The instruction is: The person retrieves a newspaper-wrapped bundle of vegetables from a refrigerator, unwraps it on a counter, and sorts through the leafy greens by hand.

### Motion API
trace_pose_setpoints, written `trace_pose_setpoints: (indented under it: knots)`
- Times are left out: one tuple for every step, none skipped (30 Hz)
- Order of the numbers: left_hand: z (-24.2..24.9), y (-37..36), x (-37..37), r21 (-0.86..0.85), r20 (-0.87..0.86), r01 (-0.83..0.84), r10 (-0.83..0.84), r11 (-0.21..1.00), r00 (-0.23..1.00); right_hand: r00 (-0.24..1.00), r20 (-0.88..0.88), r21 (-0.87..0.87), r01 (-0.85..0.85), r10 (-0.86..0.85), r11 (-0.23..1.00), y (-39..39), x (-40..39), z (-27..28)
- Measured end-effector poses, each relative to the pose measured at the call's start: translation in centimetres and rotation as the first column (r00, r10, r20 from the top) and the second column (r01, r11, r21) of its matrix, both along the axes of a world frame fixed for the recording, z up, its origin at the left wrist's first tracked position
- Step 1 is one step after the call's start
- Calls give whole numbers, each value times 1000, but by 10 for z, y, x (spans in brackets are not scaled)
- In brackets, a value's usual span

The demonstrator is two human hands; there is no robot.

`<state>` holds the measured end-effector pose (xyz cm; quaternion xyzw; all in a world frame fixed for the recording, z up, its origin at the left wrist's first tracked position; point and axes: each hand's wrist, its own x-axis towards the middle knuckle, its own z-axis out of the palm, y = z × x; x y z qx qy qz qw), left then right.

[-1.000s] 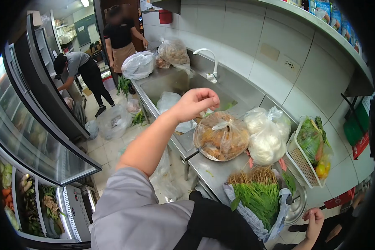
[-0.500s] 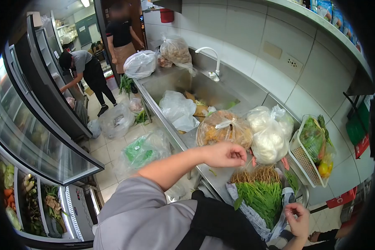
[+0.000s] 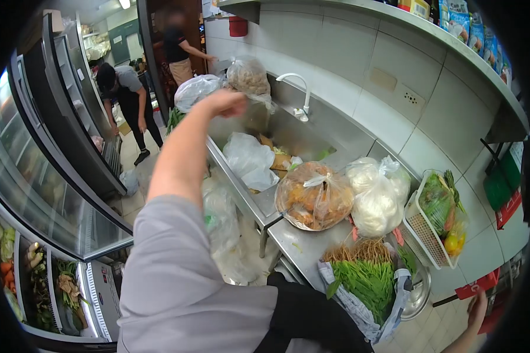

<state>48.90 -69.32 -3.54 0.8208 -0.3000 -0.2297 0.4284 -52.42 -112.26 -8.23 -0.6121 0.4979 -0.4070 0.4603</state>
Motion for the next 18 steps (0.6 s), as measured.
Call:
trace_pose_setpoints:
  knots:
    - [8, -44, -9, 1, 25, 256, -256, 967, 966, 995, -10, -59, -101, 101, 993, -47, 26, -9]
    - [4, -113, -47, -44, 88, 244, -239, 969, 967, 980, -18, -117, -201, 200, 973, -96, 46, -21]
    - [22, -165, -116, 89, 173, 446, -454, 891, 874, 875, -378, 51, -307, 303, 950, -57, 147, 20]
    - [40, -187, -205, -54, 182, 631, -613, 774, 768, 730, -539, -26, -512, 420, 858, -11, 236, 25]
    - [44, -215, -258, -83, 57, 792, -791, 604, 609, 579, -671, -101, -691, 464, 716, 34, 326, 30]
    - [45, -229, -298, -69, 20, 875, -876, 479, 482, 396, -665, -13, -854, 633, 521, 92, 383, 48]
    - [40, -244, -325, -34, 65, 889, -886, 457, 458, 292, -682, 103, -869, 670, 484, 142, 417, 67]
    - [36, -243, -341, -25, 53, 912, -910, 409, 410, 327, -604, 106, -871, 727, 480, 143, 424, 57]
    - [30, -241, -355, -22, 33, 933, -933, 358, 359, 356, -518, 118, -871, 778, 477, 143, 428, 45]
    - [22, -239, -368, -26, 27, 939, -939, 343, 344, 369, -502, 122, -865, 782, 486, 151, 428, 44]
    - [15, -237, -377, -29, 24, 944, -944, 328, 329, 383, -486, 122, -860, 785, 495, 160, 430, 46]
    - [11, -236, -381, -31, 21, 948, -948, 317, 318, 394, -470, 123, -857, 790, 501, 164, 431, 46]
    - [6, -241, -382, -32, -16, 953, -953, 302, 301, 371, -490, 119, -868, 789, 482, 162, 430, 40]
    - [1, -241, -381, -57, -44, 947, -948, 316, 314, 343, -512, 118, -880, 787, 460, 158, 428, 31]
    - [-4, -240, -382, -81, -70, 940, -943, 331, 326, 316, -534, 116, -891, 784, 438, 157, 428, 24]
    - [-6, -239, -382, -98, -92, 934, -938, 343, 335, 305, -544, 130, -890, 782, 438, 157, 430, 20]
    - [-11, -239, -388, -119, -108, 939, -945, 322, 310, 296, -554, 142, -887, 778, 439, 158, 432, 18]
    - [-18, -239, -397, -139, -122, 944, -951, 299, 283, 288, -564, 153, -884, 774, 441, 159, 433, 17]
